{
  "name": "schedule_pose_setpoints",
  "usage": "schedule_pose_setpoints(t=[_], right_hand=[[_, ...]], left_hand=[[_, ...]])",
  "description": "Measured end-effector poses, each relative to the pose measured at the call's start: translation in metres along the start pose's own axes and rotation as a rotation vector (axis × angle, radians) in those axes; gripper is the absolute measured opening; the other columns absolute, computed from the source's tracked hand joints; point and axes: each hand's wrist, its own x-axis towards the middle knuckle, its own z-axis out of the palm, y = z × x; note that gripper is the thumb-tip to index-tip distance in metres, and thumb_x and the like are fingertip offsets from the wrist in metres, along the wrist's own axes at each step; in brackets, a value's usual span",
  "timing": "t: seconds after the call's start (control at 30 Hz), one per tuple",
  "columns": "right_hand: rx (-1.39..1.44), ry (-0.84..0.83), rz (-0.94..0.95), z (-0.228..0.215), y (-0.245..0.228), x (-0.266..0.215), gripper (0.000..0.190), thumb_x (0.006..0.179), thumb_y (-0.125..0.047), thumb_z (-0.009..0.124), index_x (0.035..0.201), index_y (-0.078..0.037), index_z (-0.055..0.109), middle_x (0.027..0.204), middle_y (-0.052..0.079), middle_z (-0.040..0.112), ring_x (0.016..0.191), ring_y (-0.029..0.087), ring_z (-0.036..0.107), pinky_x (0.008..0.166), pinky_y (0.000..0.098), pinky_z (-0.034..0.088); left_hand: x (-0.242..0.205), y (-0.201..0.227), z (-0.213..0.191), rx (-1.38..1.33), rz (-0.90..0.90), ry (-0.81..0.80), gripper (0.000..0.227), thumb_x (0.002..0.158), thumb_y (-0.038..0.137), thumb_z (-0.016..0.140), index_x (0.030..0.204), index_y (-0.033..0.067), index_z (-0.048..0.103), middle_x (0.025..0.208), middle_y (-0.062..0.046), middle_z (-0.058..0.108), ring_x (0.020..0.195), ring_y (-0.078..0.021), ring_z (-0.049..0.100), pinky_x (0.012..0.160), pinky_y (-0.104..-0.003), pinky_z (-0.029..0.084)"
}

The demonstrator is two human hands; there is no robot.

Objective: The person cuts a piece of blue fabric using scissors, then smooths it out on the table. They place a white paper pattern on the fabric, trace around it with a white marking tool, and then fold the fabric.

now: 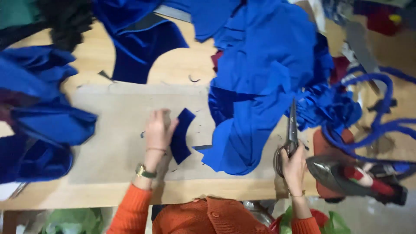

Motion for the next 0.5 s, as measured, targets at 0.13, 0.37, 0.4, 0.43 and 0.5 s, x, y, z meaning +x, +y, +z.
schedule_pose_setpoints(t=[0.13,0.37,0.4,0.43,0.5], right_hand=[[-0.155,-0.04,-0.127,0.007,0.002,0.018,0.07,0.098,-0.04,0.064,0.158,-0.019,0.036,0.145,0.022,0.054,0.122,0.05,0.059,0.099,0.0624,0.05],[-0.236,0.077,-0.453,0.02,-0.008,-0.004,0.062,0.101,-0.044,0.06,0.151,-0.009,0.052,0.136,0.026,0.056,0.124,0.047,0.055,0.1,0.0559,0.047],[-0.038,0.007,-0.481,0.028,-0.018,-0.013,0.065,0.1,-0.046,0.061,0.15,-0.007,0.051,0.135,0.03,0.053,0.126,0.051,0.053,0.105,0.0582,0.043],[-0.038,0.006,-0.492,0.036,-0.03,-0.021,0.065,0.1,-0.046,0.061,0.15,-0.007,0.051,0.135,0.03,0.053,0.126,0.051,0.053,0.105,0.0582,0.043],[0.02,0.013,-0.56,0.053,-0.052,-0.04,0.075,0.092,-0.034,0.071,0.157,-0.011,0.042,0.129,0.032,0.055,0.122,0.055,0.054,0.103,0.0611,0.042]], left_hand=[[-0.024,0.018,-0.006,-0.055,-0.115,-0.074,0.064,0.077,0.037,0.087,0.129,0.0118,0.058,0.113,-0.012,0.063,0.105,-0.0358,0.066,0.092,-0.045,0.055],[-0.024,0.034,0.0,0.131,-0.091,-0.091,0.043,0.072,0.042,0.086,0.1,0.0186,0.062,0.092,-0.002,0.066,0.099,-0.0264,0.063,0.086,-0.043,0.052],[-0.022,0.029,0.003,0.053,-0.107,-0.11,0.034,0.072,0.039,0.086,0.091,0.0204,0.065,0.096,-0.002,0.065,0.106,-0.0277,0.06,0.089,-0.043,0.05],[-0.02,0.029,0.007,0.053,-0.114,-0.102,0.034,0.072,0.039,0.086,0.091,0.0204,0.065,0.096,-0.002,0.065,0.106,-0.0277,0.06,0.089,-0.043,0.05],[-0.019,0.027,0.014,-0.039,-0.04,-0.088,0.029,0.073,0.027,0.087,0.093,0.0172,0.067,0.102,-0.006,0.066,0.111,-0.0289,0.06,0.096,-0.042,0.049]])
